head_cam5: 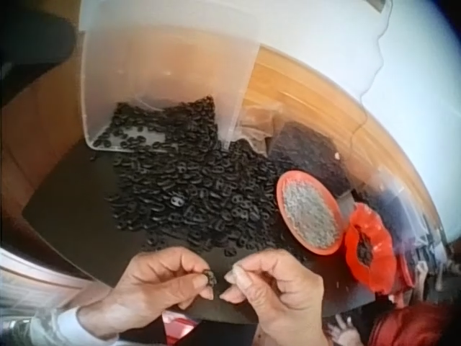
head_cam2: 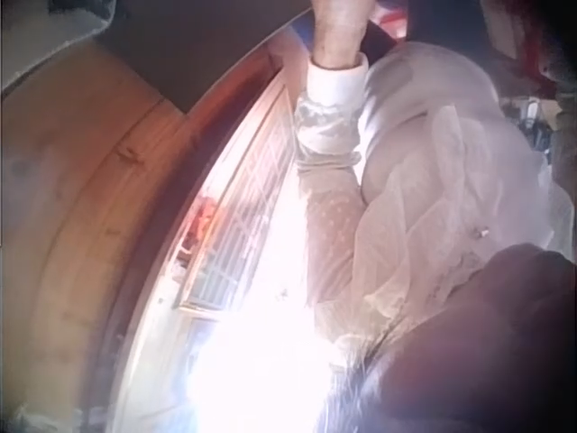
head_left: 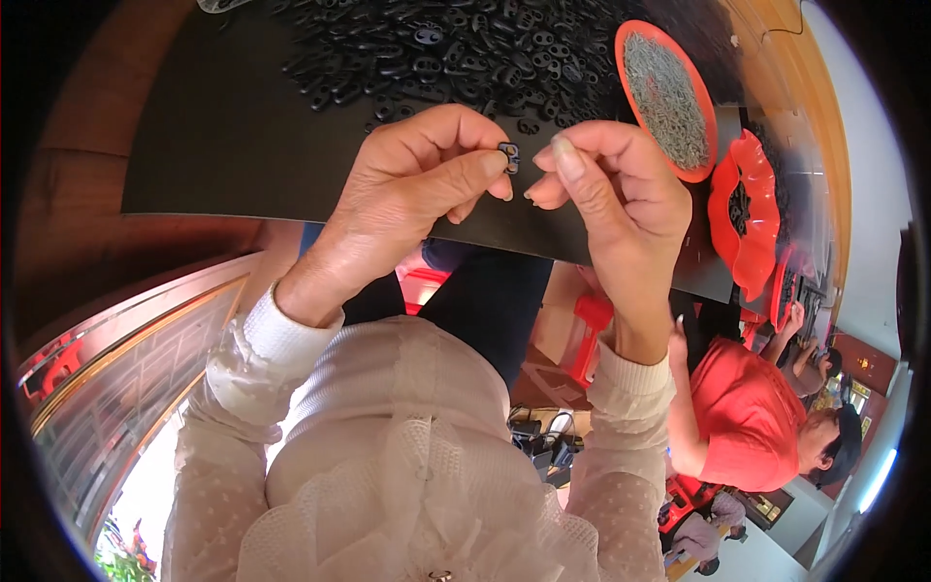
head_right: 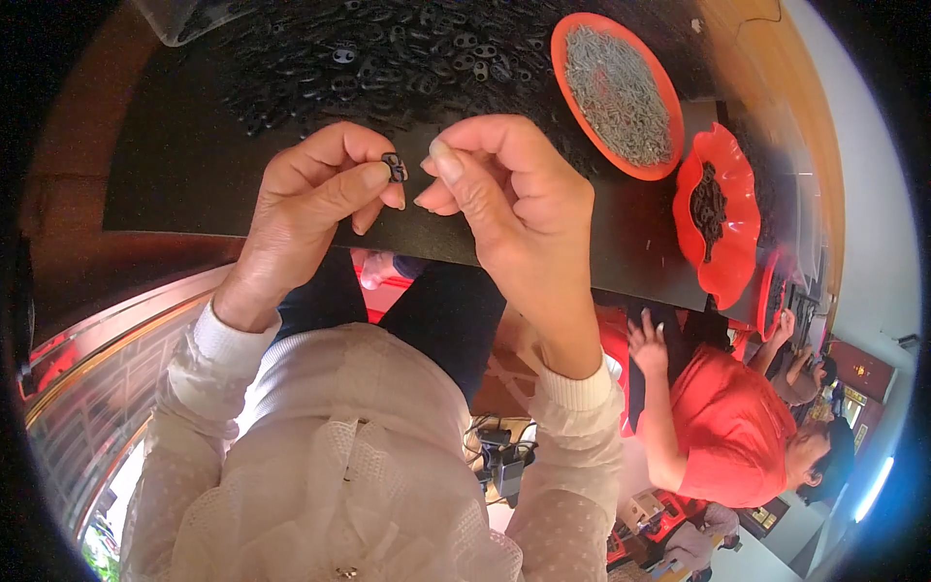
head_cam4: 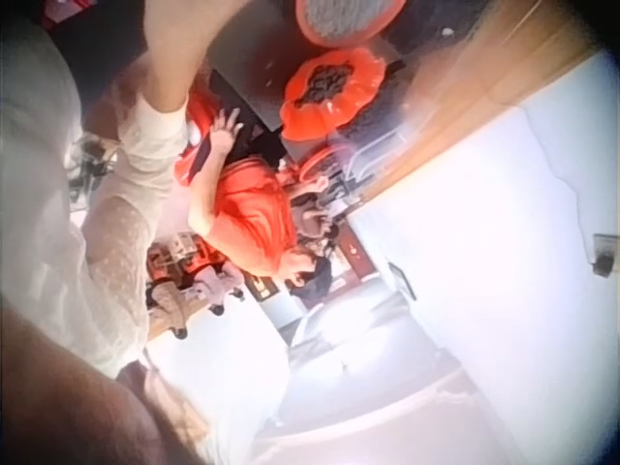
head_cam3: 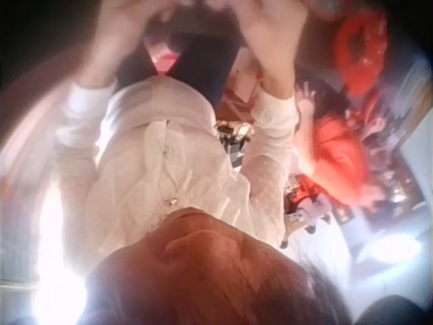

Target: The person assembles plastic cord locks by taking plastic housing pieces, inner plungers, and small springs from trays and the table, inserting the springs into the components, and pressing the plastic pieces together by hand.

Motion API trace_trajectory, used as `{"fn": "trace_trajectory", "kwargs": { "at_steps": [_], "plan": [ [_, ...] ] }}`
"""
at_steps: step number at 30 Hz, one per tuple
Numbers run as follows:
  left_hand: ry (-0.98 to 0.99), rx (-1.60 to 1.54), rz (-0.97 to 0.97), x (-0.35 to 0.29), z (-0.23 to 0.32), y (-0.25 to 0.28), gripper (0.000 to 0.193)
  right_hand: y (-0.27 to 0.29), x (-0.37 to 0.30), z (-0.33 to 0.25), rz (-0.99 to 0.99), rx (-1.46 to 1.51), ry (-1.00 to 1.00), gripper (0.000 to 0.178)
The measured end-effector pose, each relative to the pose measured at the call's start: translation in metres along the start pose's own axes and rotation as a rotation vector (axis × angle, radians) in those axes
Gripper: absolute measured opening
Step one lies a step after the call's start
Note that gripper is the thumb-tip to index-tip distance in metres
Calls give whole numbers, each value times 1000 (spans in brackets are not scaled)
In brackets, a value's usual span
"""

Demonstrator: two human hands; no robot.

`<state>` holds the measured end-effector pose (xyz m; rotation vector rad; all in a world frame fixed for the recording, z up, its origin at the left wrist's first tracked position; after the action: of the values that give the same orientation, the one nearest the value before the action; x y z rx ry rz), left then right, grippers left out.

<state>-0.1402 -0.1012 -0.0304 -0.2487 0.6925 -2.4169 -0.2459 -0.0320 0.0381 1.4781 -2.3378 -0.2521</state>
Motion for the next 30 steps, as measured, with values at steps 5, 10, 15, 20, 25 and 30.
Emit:
{"fn": "trace_trajectory", "kwargs": {
  "at_steps": [5,10,15,20,25,30],
  "plan": [
    [-28,-51,-4,-1,3,2,14,-1,3,-1,70,-25,1,11],
    [-31,-95,4,-3,5,4,14,-8,5,-3,90,-95,-38,21],
    [-34,-126,-5,-4,3,4,12,-17,6,-6,75,-184,-4,23],
    [-31,-109,9,-7,4,6,11,-24,4,-12,38,-229,33,23],
    [-41,-105,-2,-6,4,4,11,-24,6,-16,89,-254,142,25],
    [-95,-79,31,-9,9,5,12,-31,1,-21,123,-381,189,27]
  ]
}}
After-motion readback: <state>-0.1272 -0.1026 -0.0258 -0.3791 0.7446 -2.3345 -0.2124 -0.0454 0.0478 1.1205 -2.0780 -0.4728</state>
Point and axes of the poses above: each hand's wrist, its own x-axis towards the middle knuckle, its own y-axis out of the back of the hand, z = x × y, the point moved 10 cm from there along x, towards the middle knuckle, and after that the axes turned 7 degrees about -x, right-handed, at the moved point
